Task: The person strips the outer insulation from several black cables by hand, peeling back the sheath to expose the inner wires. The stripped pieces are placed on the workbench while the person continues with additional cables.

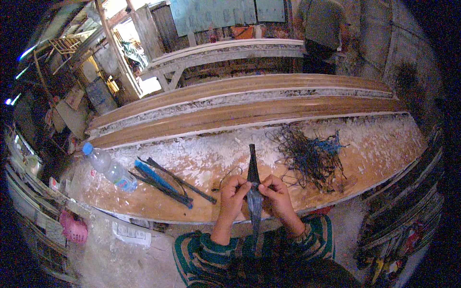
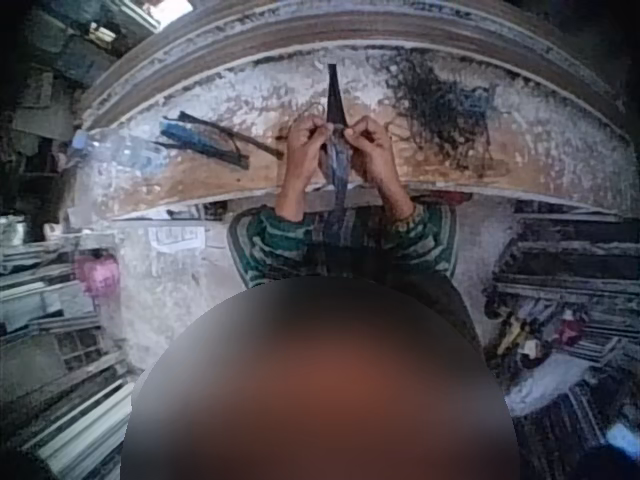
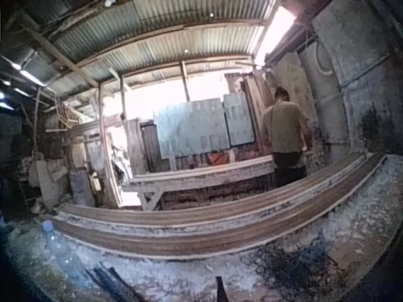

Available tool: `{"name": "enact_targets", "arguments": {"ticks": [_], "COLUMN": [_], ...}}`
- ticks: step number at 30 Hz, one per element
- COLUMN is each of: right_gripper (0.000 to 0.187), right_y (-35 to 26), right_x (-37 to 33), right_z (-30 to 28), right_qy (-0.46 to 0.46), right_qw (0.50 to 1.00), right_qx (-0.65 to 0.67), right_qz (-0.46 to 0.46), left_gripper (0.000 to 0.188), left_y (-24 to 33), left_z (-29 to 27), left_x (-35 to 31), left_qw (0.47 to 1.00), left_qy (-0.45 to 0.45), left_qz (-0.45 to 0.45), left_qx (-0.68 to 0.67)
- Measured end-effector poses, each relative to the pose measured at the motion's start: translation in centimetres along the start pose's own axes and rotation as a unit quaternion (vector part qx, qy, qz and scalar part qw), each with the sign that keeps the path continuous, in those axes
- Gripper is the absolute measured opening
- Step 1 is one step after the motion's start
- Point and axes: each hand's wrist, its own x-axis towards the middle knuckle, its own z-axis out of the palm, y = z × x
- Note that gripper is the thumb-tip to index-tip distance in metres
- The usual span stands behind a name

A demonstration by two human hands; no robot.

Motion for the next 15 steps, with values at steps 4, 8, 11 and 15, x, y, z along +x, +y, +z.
{"name": "enact_targets", "arguments": {"ticks": [4, 8, 11, 15], "right_gripper": [0.012, 0.011, 0.012, 0.013], "right_y": [-0.1, 0.0, -0.1, -0.5], "right_x": [0.0, 0.2, 0.2, 0.0], "right_z": [0.1, 0.4, 0.3, 0.3], "right_qy": [0.020, 0.052, 0.031, 0.027], "right_qw": [0.998, 0.996, 0.999, 0.999], "right_qx": [0.042, -0.044, -0.026, -0.046], "right_qz": [0.034, -0.052, -0.019, 0.010], "left_gripper": [0.012, 0.012, 0.012, 0.013], "left_y": [0.5, 1.0, 1.3, 1.5], "left_z": [-0.2, -0.3, -0.4, -0.1], "left_x": [-0.3, -0.2, -0.2, -0.4], "left_qw": [0.999, 0.995, 0.995, 0.997], "left_qy": [-0.032, -0.089, -0.100, -0.069], "left_qz": [-0.017, -0.007, 0.001, 0.020], "left_qx": [-0.019, -0.035, -0.003, 0.013]}}
